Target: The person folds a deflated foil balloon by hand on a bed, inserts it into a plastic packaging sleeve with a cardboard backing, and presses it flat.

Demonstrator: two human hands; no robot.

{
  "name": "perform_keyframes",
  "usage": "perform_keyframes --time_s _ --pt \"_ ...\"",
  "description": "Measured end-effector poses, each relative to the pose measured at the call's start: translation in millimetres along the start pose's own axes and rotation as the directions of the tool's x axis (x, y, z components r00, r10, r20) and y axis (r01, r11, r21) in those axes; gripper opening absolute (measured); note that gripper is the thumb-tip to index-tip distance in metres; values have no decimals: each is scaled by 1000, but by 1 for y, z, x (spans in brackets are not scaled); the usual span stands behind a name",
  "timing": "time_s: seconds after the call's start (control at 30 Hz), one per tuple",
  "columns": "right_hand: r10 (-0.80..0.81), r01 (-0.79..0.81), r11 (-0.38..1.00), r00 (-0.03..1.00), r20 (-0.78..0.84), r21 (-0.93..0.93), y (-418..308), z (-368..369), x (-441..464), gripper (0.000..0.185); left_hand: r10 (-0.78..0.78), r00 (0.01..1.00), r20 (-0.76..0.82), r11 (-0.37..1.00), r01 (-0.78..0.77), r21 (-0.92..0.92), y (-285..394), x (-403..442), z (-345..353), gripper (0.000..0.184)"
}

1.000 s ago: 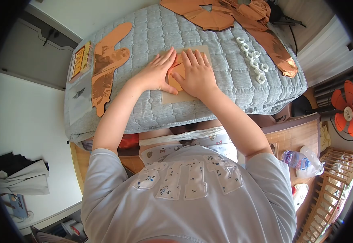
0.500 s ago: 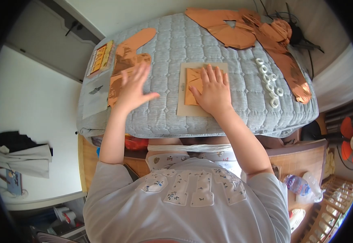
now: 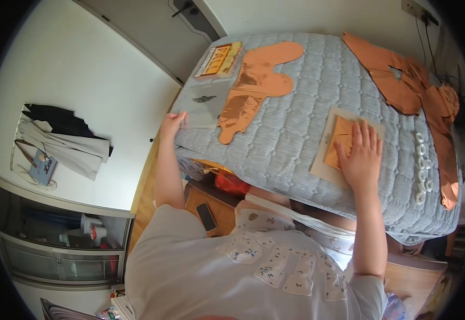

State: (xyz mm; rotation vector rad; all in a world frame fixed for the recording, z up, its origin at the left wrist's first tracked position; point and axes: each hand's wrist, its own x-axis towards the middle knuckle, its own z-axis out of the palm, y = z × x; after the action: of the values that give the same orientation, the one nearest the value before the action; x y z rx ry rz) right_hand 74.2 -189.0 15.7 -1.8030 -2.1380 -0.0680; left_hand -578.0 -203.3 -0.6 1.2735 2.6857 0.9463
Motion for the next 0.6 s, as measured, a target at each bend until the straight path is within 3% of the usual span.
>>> perform_keyframes --time_s 0.03,0.07,0.13,0.17,0.23,0.27,0.33,0.47,0.5,0.53,0.57,0.6 --pt "-3 3 1000 1000 -3 8 -1 -1 0 70 25 995 100 995 -16 -95 -4 5 -1 57" --pt "5 -5 1000 1000 12 2 -1 -3 0 70 25 995 93 996 -16 -93 -5 9 -4 57" --pt "17 -17 1000 999 27 -9 -2 -2 1 70 -75 974 214 964 125 -233 -4 15 -9 50" --pt "18 -18 1000 999 27 -8 -1 -1 1 70 -74 974 214 965 124 -233 1 15 -17 50" --pt "12 -12 1000 1000 23 -10 0 0 0 69 -118 906 407 957 213 -197 7 18 -28 42" --pt "14 -13 1000 1000 27 -19 1 2 1 68 -113 905 410 958 209 -198 6 17 -29 42" --pt "22 -22 1000 1000 20 -21 0 2 1 67 15 943 334 928 111 -357 -1 16 -27 35" --pt "34 -33 999 999 13 -21 0 3 0 67 102 972 212 928 -17 -372 -21 14 -15 29" --pt "29 -29 999 999 14 -24 0 2 0 68 222 972 -75 940 -233 -250 -24 9 -8 29" --pt "43 -43 999 999 16 -34 -1 1 0 68 356 873 -334 913 -401 -74 -27 1 -3 29" --pt "41 -40 999 999 16 -18 -3 1 -1 67 361 875 -323 909 -407 -88 -22 -13 -6 29" --pt "39 -39 999 999 13 -6 -3 -1 -1 67 253 887 -387 892 -369 -262 -7 -31 -18 30"
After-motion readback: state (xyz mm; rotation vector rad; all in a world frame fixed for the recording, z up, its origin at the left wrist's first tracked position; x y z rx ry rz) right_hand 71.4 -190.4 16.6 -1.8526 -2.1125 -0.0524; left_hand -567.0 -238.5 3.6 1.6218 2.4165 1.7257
